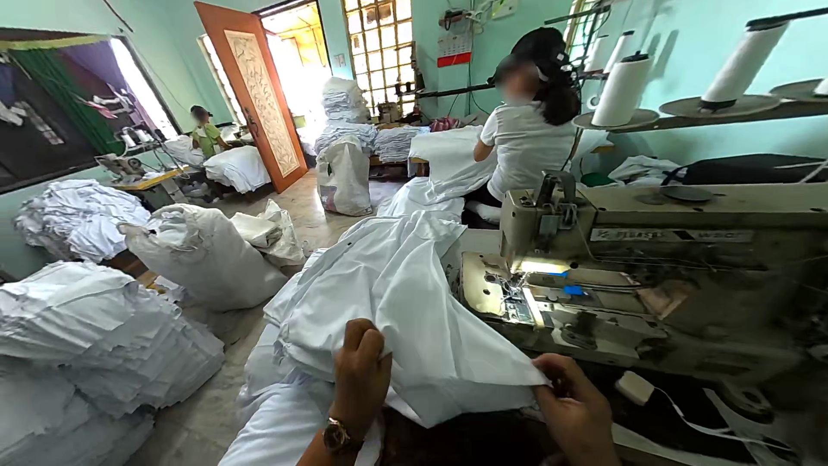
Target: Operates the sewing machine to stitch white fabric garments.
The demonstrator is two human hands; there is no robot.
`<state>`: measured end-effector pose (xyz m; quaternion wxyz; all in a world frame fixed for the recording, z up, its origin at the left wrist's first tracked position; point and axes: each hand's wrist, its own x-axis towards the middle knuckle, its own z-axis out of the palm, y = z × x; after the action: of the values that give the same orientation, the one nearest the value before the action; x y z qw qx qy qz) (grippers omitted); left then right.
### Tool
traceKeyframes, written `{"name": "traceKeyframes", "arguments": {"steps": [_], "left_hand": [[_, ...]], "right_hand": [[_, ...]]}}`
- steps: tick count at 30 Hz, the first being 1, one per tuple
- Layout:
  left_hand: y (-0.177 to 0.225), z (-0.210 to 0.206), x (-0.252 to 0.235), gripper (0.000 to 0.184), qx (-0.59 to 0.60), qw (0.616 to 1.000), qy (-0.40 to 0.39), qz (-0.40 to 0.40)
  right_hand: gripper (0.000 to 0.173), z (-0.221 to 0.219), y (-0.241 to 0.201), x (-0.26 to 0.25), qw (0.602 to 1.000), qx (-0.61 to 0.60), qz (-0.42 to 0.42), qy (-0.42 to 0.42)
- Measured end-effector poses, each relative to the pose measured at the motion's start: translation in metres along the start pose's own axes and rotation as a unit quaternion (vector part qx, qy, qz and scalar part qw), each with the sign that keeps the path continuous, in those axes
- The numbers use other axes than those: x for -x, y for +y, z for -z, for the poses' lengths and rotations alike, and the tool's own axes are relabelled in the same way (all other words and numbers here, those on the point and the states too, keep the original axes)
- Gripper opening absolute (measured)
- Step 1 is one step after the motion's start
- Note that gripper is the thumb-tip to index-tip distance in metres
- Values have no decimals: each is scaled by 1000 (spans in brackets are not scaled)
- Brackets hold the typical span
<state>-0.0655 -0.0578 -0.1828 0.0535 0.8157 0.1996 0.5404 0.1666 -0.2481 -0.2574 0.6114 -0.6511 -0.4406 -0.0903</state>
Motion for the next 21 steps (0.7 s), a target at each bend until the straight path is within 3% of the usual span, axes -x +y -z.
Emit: {"name": "traceKeyframes", "arguments": {"steps": [1,2,4,7,8,11,12,14,16,19,21], "left_hand": [[2,0,2,7,5,999,-50,17],[5,0,4,17,30,992,-110,54],[5,7,0,25,193,942,-210,175],[-1,25,-15,19,492,789,-192,313],[-2,31,-20,23,513,776,-179,319],[-13,45,-36,35,409,845,-171,300],[-21,45,-38,36,360,864,-176,306],[-43,38,-35,35,255,891,-209,312],[-65,27,-22,32,148,905,-278,285],[-78,11,7,41,-6,882,-408,234],[-69,8,23,41,-56,885,-416,201]], "right_hand": [[20,-2,0,1,1000,1,1,-10],[20,-4,0,1,1000,11,3,-19],[20,-2,0,-2,999,19,-6,-30],[21,17,-6,-15,985,-126,-110,-37],[21,24,-13,-21,958,-219,-175,-58],[15,37,-24,-35,870,-389,-270,-139],[16,34,-23,-37,870,-387,-271,-140],[19,24,-14,-38,908,-300,-252,-151],[20,12,7,-33,934,-204,-227,-189],[21,4,28,-21,930,-108,-225,-271],[24,5,23,-21,918,-45,-223,-324]]}}
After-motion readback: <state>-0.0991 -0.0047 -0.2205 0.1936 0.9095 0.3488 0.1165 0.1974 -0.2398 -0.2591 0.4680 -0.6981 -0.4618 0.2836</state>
